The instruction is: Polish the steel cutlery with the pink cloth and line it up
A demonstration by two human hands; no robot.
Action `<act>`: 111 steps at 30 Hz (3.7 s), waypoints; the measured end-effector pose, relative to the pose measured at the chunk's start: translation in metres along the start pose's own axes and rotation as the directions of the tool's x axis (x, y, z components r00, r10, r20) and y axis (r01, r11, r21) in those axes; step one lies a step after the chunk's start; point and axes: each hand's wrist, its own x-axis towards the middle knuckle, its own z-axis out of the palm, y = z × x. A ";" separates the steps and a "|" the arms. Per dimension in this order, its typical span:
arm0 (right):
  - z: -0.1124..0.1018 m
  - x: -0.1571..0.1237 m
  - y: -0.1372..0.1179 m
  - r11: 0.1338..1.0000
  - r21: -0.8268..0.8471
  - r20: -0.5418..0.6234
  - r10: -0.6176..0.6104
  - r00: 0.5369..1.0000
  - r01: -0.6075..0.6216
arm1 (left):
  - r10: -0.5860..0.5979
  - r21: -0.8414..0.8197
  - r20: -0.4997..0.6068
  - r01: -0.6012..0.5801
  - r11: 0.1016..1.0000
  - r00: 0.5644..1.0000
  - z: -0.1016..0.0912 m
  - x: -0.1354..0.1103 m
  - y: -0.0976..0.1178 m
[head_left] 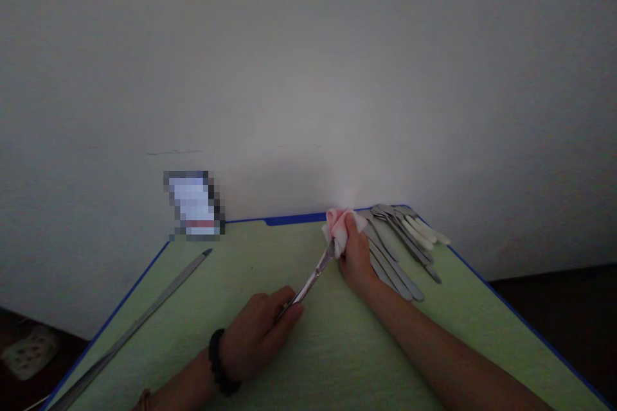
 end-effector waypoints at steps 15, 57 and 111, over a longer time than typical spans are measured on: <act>0.028 -0.060 0.005 0.972 -0.221 0.281 0.137 0.950 -0.075 | -0.057 -0.161 -0.132 0.035 0.986 0.990 -0.001 0.010 -0.005; 0.020 -0.042 0.003 0.976 -0.166 0.452 0.205 0.868 -0.144 | -0.089 0.168 -0.163 0.117 0.979 0.983 0.005 0.014 -0.015; 0.002 -0.005 -0.004 0.975 0.137 0.056 0.169 0.984 -0.175 | -0.016 0.195 -0.119 0.039 0.980 0.993 0.003 0.006 -0.018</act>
